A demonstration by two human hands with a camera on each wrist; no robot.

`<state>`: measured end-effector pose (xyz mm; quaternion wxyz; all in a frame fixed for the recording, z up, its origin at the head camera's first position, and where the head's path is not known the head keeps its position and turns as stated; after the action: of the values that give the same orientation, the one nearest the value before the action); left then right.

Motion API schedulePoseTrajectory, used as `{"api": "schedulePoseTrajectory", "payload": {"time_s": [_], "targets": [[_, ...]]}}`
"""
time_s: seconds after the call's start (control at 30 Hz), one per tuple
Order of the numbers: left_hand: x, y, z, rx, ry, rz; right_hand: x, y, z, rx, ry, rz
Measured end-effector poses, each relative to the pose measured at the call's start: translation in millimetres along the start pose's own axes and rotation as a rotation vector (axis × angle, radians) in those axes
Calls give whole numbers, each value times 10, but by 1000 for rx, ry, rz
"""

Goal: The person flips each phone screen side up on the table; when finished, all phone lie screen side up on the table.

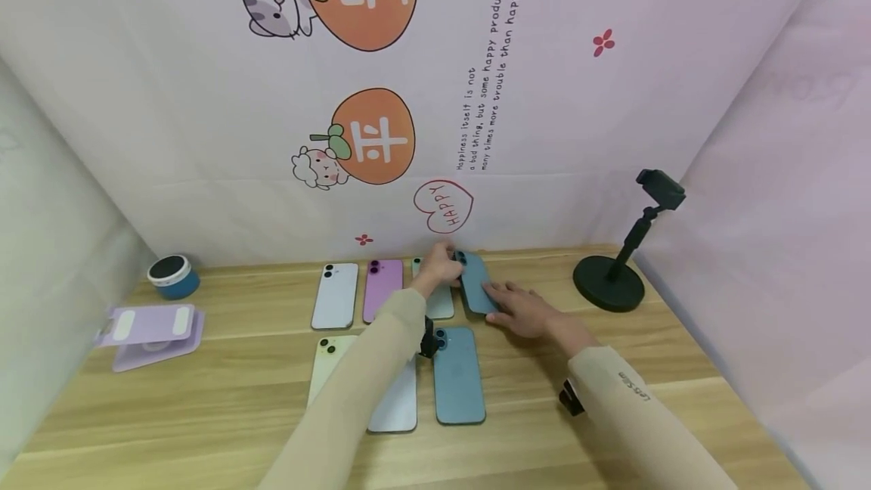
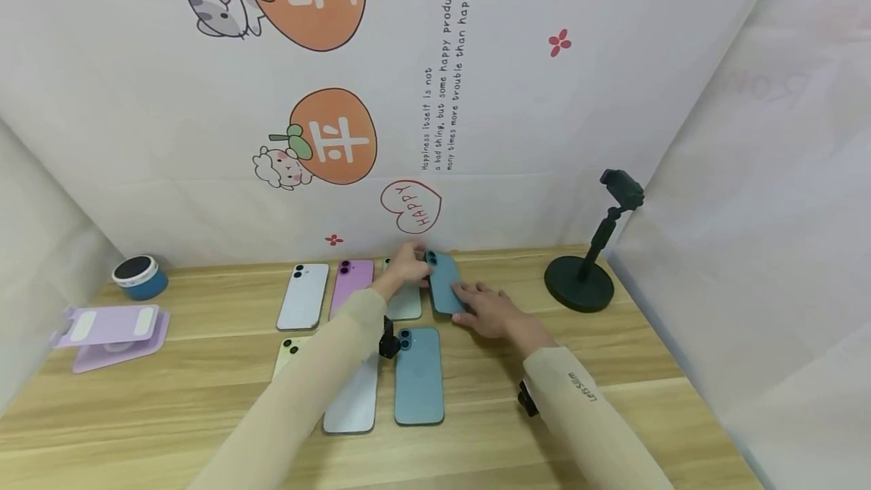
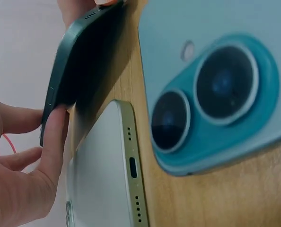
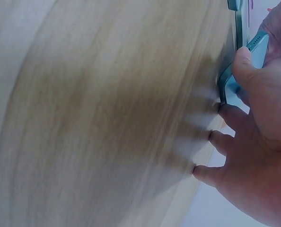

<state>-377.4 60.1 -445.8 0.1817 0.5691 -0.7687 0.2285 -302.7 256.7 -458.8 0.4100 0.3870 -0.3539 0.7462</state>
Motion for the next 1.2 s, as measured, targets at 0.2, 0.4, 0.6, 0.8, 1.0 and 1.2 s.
{"api": "schedulePoseTrajectory", "payload": {"time_s": [0.2,0.4,0.6,0.8,1.0,1.2], "targets": [[-16,40,-19,35,54,-35,39,-9,9,29,51,-21],[12,85,-113,67,120,-69,160,-63,122,1,265,-137],[29,19,-313,76,292,-78,188,-98,255,-110,695,-154],[-23,-91,-525,68,496,-126,123,-99,338,-145,1098,-116],[-116,-96,-629,60,537,-141,54,-95,399,-170,1103,-243],[-172,-109,-647,28,415,-116,54,-141,437,-250,1036,-359]]}}
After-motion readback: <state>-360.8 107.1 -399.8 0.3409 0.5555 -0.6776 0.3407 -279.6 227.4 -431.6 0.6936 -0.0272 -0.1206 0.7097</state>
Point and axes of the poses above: each hand's wrist, its own y-axis towards the middle knuckle, its own x-axis out of the back of the hand, z = x × y, the point moved 1 cm from there along y, towards the middle knuckle, and after that the axes turned 7 degrees about y, right-handed, at the moved point
